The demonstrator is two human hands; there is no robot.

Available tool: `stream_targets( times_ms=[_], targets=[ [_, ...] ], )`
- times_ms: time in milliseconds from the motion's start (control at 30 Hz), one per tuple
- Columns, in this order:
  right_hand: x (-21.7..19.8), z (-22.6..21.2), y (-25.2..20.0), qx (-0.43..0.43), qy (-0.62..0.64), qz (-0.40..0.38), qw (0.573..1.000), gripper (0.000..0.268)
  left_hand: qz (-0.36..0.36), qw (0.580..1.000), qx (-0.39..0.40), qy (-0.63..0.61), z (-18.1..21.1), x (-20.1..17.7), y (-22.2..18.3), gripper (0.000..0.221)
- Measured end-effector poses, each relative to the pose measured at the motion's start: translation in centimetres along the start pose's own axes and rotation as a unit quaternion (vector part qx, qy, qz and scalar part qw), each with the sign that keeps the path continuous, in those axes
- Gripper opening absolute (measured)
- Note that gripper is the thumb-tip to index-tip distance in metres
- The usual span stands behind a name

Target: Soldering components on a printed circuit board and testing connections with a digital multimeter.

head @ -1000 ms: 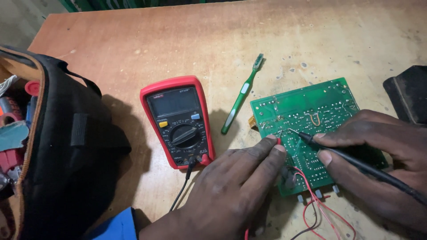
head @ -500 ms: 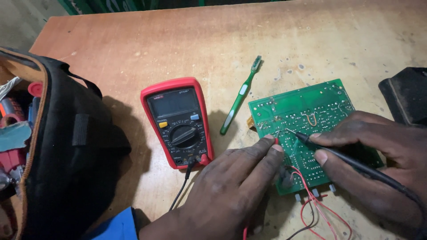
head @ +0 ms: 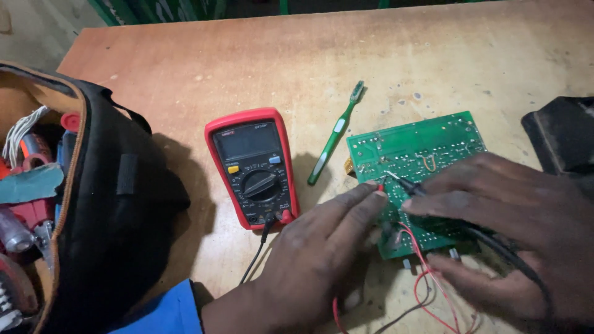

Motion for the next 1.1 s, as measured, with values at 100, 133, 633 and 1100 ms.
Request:
stream_targets(
  times_ms=[100,133,633,1100],
  targets=[
    [1.0,1.2,-0.9,0.000,-0.037,-0.052,0.998,0.068,0.052,0.995,-0.056,-0.063,0.4,-0.1,1.1,0.033],
    [1.2,0.8,-1.0,0.000,-0.037,-0.052,0.998,0.068,0.053,0.995,-0.056,-0.063,0.8,-0.3,1.3,0.033],
    [1.7,-1.3,-1.3,0.055,-0.145,0.124,0.980,0.050,0.188,0.971,0.009,-0.145,2.8,-2.5,2.3,0.034],
    [2.1,1.1,-2.0,0.344,0.484,0.467,0.656,0.012,0.151,0.978,-0.055,-0.136,1.9,-1.8,2.7,0.038]
  ],
)
Point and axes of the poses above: each hand's wrist, its own y-axis towards the middle knuckle, its own x-axis out of the palm, z = x × y, the point moved 1 cm from there along y, towards the middle knuckle, and after that the axes turned 10 degrees about y, right-handed, at the moved point
